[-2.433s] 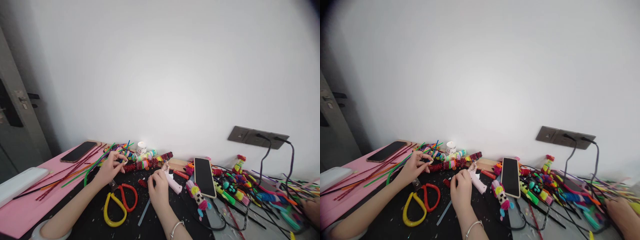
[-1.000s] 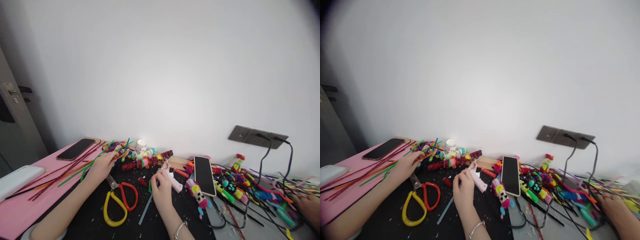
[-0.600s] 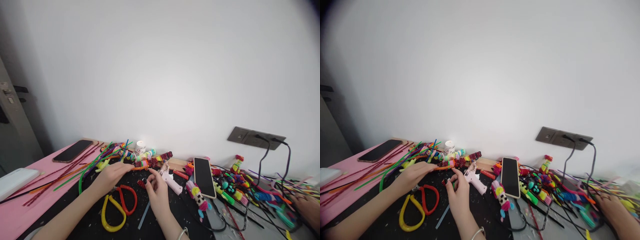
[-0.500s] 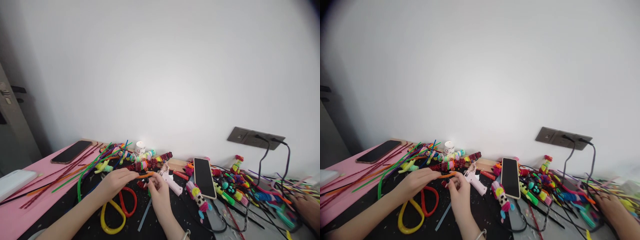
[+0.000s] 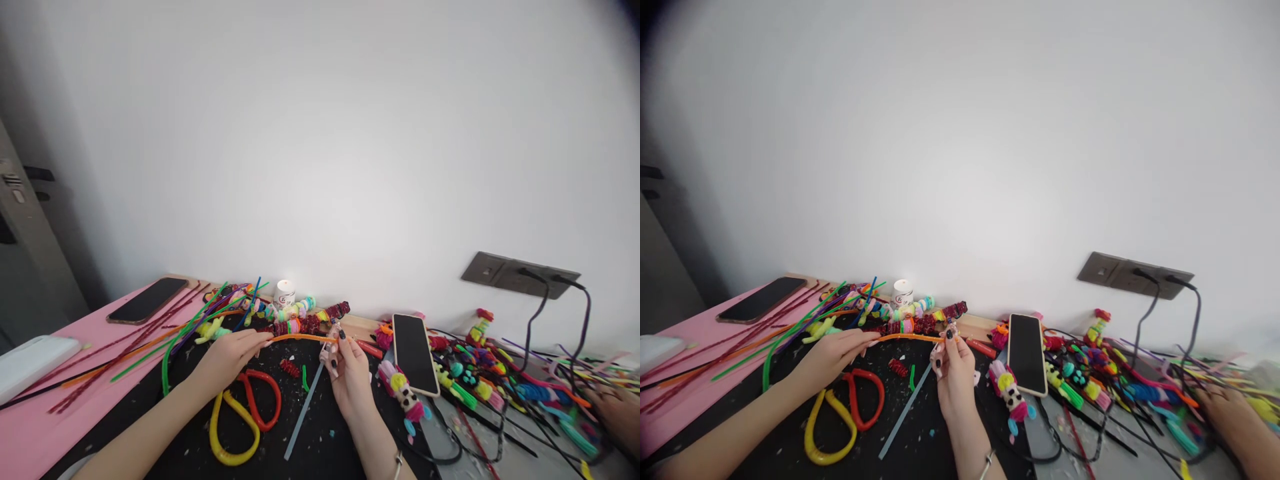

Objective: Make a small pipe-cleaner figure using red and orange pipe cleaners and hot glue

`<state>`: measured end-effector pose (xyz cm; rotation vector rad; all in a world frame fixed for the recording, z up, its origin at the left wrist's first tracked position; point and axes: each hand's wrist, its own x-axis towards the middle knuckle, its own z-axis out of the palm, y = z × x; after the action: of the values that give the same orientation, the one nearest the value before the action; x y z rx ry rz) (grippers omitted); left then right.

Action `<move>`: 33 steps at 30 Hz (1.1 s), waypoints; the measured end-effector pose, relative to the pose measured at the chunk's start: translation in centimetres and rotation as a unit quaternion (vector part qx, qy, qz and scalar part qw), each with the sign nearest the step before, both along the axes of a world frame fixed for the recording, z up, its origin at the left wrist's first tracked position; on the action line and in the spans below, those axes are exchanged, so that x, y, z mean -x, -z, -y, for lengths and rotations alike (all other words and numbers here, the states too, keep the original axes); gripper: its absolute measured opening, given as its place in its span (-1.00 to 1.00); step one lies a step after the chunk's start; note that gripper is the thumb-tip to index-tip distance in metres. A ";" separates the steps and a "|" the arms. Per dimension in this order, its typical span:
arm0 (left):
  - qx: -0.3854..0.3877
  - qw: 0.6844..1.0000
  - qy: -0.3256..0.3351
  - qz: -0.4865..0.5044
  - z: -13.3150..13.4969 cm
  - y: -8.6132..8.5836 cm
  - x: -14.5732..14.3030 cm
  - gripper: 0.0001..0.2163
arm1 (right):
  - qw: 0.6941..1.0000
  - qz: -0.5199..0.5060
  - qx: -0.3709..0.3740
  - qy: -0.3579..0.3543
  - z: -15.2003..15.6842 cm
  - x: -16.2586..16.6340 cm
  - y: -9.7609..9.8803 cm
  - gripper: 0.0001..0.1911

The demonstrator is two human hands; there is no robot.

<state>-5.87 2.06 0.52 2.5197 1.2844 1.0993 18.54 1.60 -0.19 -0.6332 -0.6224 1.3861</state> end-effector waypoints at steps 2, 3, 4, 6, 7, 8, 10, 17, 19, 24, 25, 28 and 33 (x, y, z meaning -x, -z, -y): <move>0.041 0.998 -0.032 0.038 0.1 -0.2 -0.2 -0.71 | 0.999 -0.041 0.012 -0.004 0.0 -0.2 -0.1 -0.75; 0.059 0.996 -0.044 0.057 0.2 -0.3 -0.3 -0.72 | 0.998 -0.054 0.017 -0.005 0.0 -0.2 -0.1 -0.76; 0.077 0.993 -0.049 0.077 0.3 -0.4 -0.5 -0.72 | 0.998 -0.065 0.021 -0.006 0.0 -0.1 -0.1 -0.76; 0.124 0.983 -0.048 0.131 0.4 -0.7 -0.9 -0.71 | 0.997 -0.076 0.029 -0.011 0.1 0.0 -0.2 -0.75; 0.153 0.974 -0.043 0.164 0.4 -0.8 -1.1 -0.70 | 0.996 -0.076 0.032 -0.017 0.2 0.1 -0.3 -0.74; 0.183 0.961 -0.039 0.202 0.4 -1.0 -1.3 -0.68 | 0.996 -0.074 0.035 -0.025 0.3 0.2 -0.3 -0.74; 0.239 0.927 -0.030 0.287 0.4 -1.3 -1.7 -0.65 | 0.997 -0.064 0.035 -0.040 0.5 0.4 -0.5 -0.75; 0.372 0.772 0.030 0.515 0.6 -1.1 -2.6 -0.73 | 0.996 -0.044 0.031 -0.074 0.9 0.9 -0.5 -0.71; 0.378 0.757 0.040 0.532 0.7 -0.9 -2.6 -0.77 | 0.995 -0.042 0.035 -0.087 1.0 1.1 -0.4 -0.68; 0.403 0.805 0.051 0.432 0.7 -0.6 -3.1 -0.82 | 0.985 0.020 0.021 -0.171 1.8 1.9 -0.5 -0.66; 0.409 0.811 0.060 0.414 0.8 -0.5 -3.2 -0.82 | 0.982 0.044 0.018 -0.183 2.1 2.1 -0.5 -0.68; 0.424 0.796 0.080 0.425 1.0 -0.3 -3.7 -0.80 | 0.981 0.092 0.011 -0.173 2.6 2.7 -0.5 -0.74; 0.467 0.702 0.078 0.532 2.0 -0.6 -4.5 -0.69 | 0.981 0.114 0.005 -0.155 2.8 3.1 -0.5 -0.74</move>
<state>-1.38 0.11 1.14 0.8927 0.8357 1.1098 15.44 -1.17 0.29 -0.7315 -0.9271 1.6194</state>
